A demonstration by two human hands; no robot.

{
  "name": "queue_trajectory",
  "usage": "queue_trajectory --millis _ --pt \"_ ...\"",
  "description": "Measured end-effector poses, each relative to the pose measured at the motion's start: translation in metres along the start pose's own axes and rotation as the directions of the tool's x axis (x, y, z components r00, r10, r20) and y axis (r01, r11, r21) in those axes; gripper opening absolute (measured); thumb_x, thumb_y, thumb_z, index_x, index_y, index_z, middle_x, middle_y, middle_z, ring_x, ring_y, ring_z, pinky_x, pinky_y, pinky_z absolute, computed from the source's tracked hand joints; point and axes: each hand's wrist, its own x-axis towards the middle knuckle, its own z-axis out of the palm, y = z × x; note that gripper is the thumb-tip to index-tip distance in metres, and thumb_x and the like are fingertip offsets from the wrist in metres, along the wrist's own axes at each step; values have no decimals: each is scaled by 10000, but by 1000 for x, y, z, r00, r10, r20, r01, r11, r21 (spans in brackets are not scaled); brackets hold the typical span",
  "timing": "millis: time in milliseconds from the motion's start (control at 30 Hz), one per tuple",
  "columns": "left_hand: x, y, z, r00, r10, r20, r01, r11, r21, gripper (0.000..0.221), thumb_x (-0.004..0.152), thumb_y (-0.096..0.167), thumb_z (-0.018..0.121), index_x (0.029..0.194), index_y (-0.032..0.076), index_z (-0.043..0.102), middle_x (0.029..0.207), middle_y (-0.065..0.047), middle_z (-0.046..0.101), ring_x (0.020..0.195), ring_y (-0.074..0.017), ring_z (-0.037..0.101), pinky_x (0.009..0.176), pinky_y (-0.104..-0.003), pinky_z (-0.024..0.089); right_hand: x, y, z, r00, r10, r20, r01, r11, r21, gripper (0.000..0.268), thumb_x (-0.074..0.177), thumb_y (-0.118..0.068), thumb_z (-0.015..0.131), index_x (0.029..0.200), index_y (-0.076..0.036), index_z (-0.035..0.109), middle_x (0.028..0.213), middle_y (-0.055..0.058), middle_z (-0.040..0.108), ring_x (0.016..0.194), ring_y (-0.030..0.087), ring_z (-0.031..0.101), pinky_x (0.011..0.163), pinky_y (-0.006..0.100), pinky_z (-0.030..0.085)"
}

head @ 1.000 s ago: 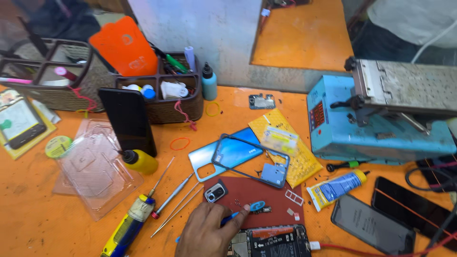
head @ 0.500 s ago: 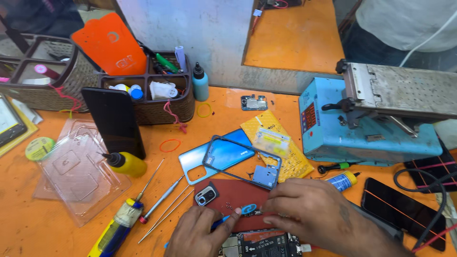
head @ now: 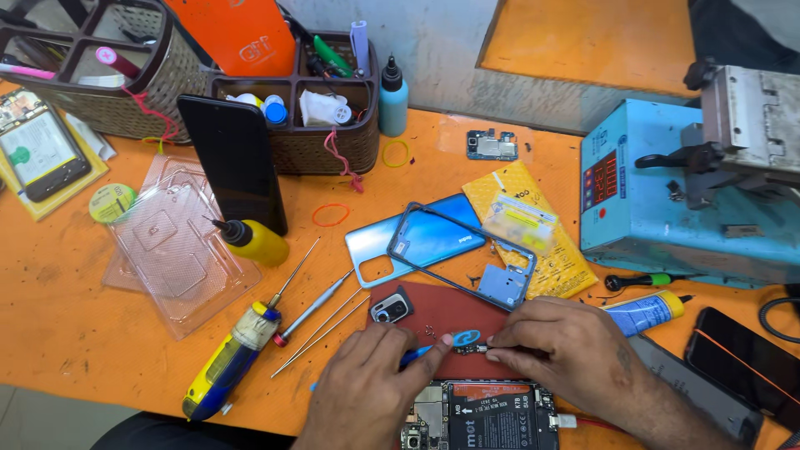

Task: The person uses a small blue brush to clean the internal components of a disassembled mobile phone on an orange workbench, then handles a replacement battery.

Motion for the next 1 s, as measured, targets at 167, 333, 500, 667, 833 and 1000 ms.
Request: queue_trajectory --millis 167,333,500,667,833,1000 --pt "1 -1 -3 999 -46 27 47 998 -34 502 825 159 634 1318 155 724 1007 -106 607 956 -287 624 813 -404 523 1 1 2 998 55 33 -55 998 -18 180 707 -253 860 824 -127 807 843 9 773 729 185 756 606 342 597" --pt "2 -4 -4 997 -31 75 35 998 -55 528 817 148 633 1337 167 722 976 -95 589 954 -282 623 817 -399 528 2 1 1 995 83 57 -84 996 11 177 722 -255 857 838 -130 808 855 -5 776 745 162 767 619 327 611" --pt "-2 -5 -2 997 -14 73 19 998 -65 518 799 178 646 1311 127 708 956 -94 576 973 -295 613 805 -398 528 1 1 2 994 90 59 -90 996 -1 176 710 -247 859 834 -132 810 844 1 771 728 172 760 604 334 603" --pt "-1 -7 3 994 -56 97 56 998 -4 515 815 187 637 1317 225 745 920 -57 573 937 -264 617 779 -391 547 0 2 2 999 36 13 -36 999 19 150 719 -236 870 779 -115 804 790 7 771 736 184 758 602 334 597" --pt "-3 -11 19 996 -7 91 8 1000 -13 490 815 246 655 1296 216 747 924 -56 580 925 -261 629 735 -396 563 -2 3 3 1000 22 -7 -21 999 31 137 744 -222 870 794 -113 804 792 9 765 733 185 752 612 333 601" --pt "-9 -20 30 997 64 42 -65 997 38 457 832 236 646 1274 217 761 909 -39 579 856 -226 613 770 -365 582 -5 4 2 998 56 19 -57 998 34 143 747 -221 881 789 -111 800 784 10 758 749 190 753 626 341 598"
